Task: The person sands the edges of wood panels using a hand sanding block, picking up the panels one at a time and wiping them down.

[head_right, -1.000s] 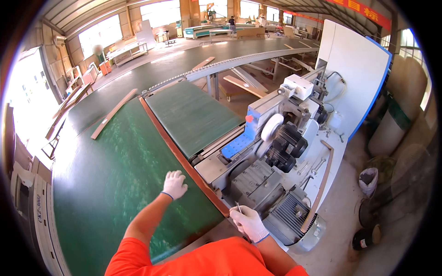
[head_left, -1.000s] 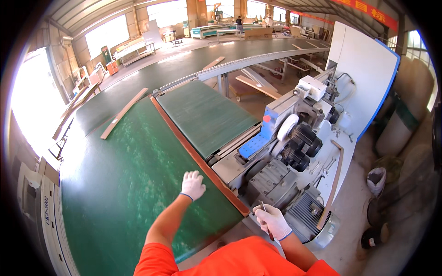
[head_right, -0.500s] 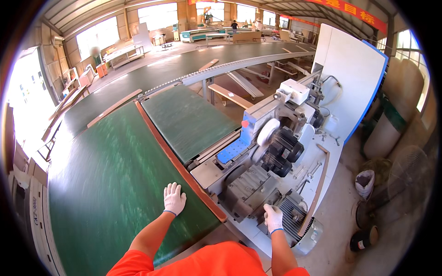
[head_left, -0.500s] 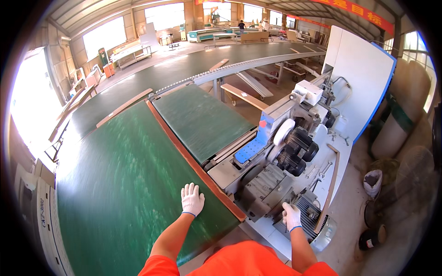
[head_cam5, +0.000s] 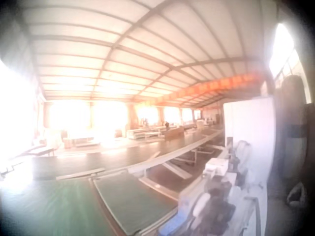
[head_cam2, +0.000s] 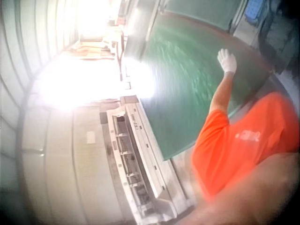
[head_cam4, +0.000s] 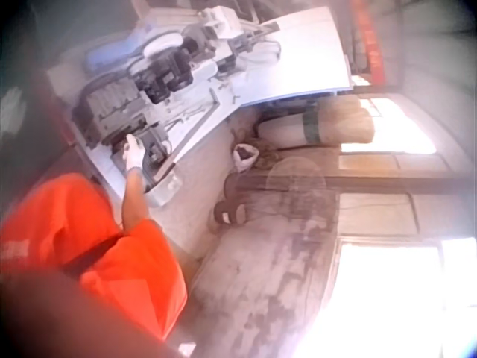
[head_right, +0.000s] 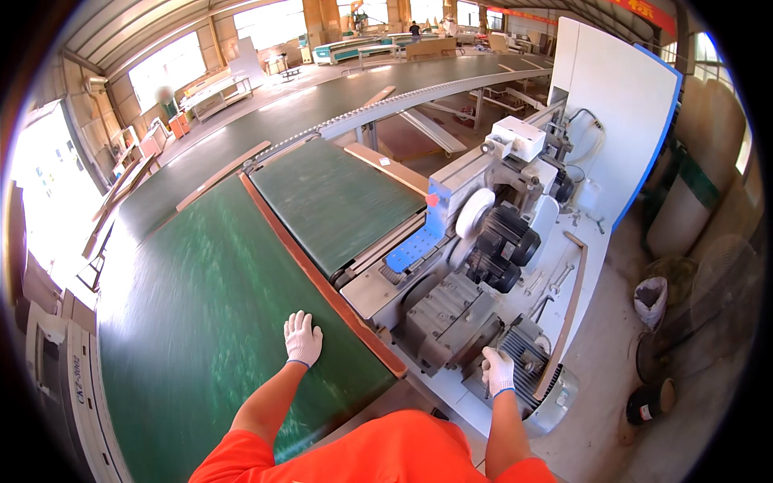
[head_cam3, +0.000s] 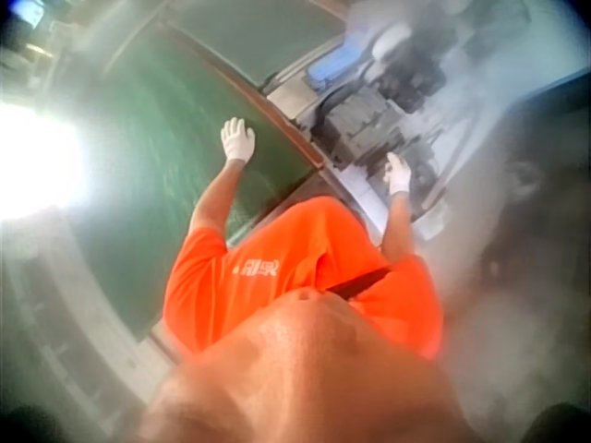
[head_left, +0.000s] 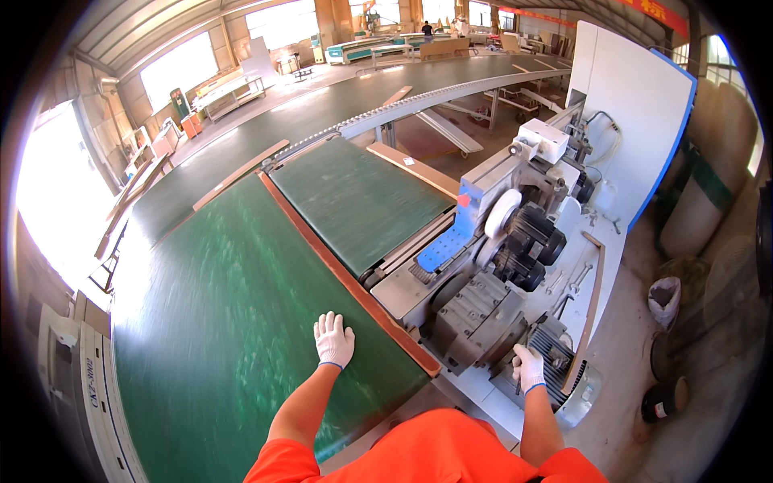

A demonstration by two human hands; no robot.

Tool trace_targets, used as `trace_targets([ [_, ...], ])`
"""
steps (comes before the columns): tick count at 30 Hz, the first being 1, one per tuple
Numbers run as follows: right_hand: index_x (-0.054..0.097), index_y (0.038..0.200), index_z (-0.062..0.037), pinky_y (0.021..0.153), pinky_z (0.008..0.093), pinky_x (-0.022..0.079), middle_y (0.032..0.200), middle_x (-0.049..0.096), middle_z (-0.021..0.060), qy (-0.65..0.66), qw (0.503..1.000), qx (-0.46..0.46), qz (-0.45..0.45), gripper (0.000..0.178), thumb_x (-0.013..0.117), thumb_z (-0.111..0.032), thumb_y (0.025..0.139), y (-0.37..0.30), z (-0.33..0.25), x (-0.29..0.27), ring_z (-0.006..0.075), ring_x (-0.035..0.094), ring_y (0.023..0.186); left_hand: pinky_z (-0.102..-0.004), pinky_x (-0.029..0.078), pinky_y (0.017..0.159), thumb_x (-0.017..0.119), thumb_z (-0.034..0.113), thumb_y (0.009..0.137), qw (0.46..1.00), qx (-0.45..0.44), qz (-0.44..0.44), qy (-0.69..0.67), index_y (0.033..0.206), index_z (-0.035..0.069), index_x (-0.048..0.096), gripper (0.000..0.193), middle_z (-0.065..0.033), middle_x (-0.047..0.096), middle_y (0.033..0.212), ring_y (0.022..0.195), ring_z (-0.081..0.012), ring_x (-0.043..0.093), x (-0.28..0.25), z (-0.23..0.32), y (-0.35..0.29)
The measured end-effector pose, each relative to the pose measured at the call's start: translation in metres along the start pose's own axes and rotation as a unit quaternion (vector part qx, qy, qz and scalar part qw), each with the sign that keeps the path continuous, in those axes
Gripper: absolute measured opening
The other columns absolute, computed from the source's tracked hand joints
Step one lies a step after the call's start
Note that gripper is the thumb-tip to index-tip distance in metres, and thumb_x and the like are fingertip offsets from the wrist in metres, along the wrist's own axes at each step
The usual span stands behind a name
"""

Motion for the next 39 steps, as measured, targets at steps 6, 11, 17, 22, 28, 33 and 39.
trace_targets([
  [6,0.063,0.095,-0.0069,0.04,0.0325,0.036,0.065,0.055,0.0038,0.001,1.0,-0.002,-0.018,0.024,0.071,-0.03,0.095,0.0,-0.001,-0.004,0.0131,0.042,0.04,-0.0574,0.032,0.122,0.063,0.027,0.093,1.0,-0.01,0.001,0.007,0.132,0.003,0.062,0.047,-0.0189,0.057,0.146,0.142,-0.0425,0.045,0.002,-0.005,0.003],
  [11,0.063,0.096,-0.0061,0.041,0.0325,0.037,0.066,0.056,0.0043,-0.007,1.0,-0.006,-0.017,0.025,0.07,-0.031,0.096,-0.001,-0.002,-0.002,0.0134,0.043,0.04,-0.0571,0.03,0.123,0.062,0.028,0.093,1.0,-0.016,-0.021,0.01,0.134,0.002,0.061,0.048,-0.0188,0.055,0.147,0.144,-0.0422,0.043,0.001,-0.003,0.007],
  [17,0.064,0.094,-0.007,0.039,0.0307,0.033,0.065,0.055,0.0032,0.009,1.0,0.004,-0.018,0.026,0.073,-0.031,0.094,-0.001,-0.001,-0.005,0.0118,0.042,0.041,-0.0565,0.027,0.124,0.061,0.035,0.096,0.999,-0.011,-0.043,0.013,0.137,0.002,0.059,0.053,-0.0185,0.054,0.149,0.146,-0.0415,0.041,0.011,0.008,0.018],
  [22,0.058,0.088,-0.0082,0.041,0.0311,0.032,0.064,0.052,0.0034,0.0,0.999,0.014,-0.036,0.027,0.07,-0.032,0.095,-0.008,-0.007,0.002,0.012,0.039,0.042,-0.0544,0.031,0.121,0.067,0.041,0.095,0.996,0.033,-0.061,-0.055,0.138,0.001,0.058,0.06,-0.0191,0.054,0.148,0.143,-0.0418,0.043,0.01,0.034,0.039],
  [28,0.063,0.095,-0.0063,0.039,0.0302,0.031,0.066,0.054,0.003,0.021,0.999,0.018,-0.032,0.028,0.072,-0.033,0.093,-0.002,-0.001,-0.006,0.0106,0.039,0.041,-0.0536,0.035,0.118,0.071,0.043,0.091,0.973,0.208,-0.066,-0.079,0.136,0.0,0.059,0.063,-0.0213,0.054,0.147,0.141,-0.0413,0.045,0.014,0.109,0.088],
  [33,0.063,0.094,-0.0066,0.04,0.03,0.03,0.066,0.055,0.003,0.023,0.999,0.019,-0.025,0.029,0.073,-0.034,0.093,-0.009,-0.007,-0.001,0.0109,0.039,0.041,-0.0529,0.036,0.118,0.071,0.047,0.09,0.951,0.281,-0.118,-0.058,0.134,0.001,0.06,0.064,-0.0215,0.054,0.147,0.141,-0.0401,0.046,0.043,0.142,0.12],
  [39,0.06,0.091,-0.0063,0.04,0.0308,0.031,0.066,0.056,0.0049,0.025,0.999,0.027,-0.018,0.029,0.072,-0.033,0.094,-0.01,-0.011,-0.001,0.0118,0.04,0.041,-0.0522,0.034,0.119,0.073,0.059,0.085,0.942,0.288,-0.172,0.023,0.139,0.001,0.055,0.081,-0.0222,0.046,0.153,0.145,-0.0409,0.041,0.069,0.163,0.15],
])
Point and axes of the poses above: each hand's wrist, its own y-axis towards the middle knuckle, its own x-axis out of the palm, z = x × y, the point moved 7 cm from there along y, towards the middle knuckle
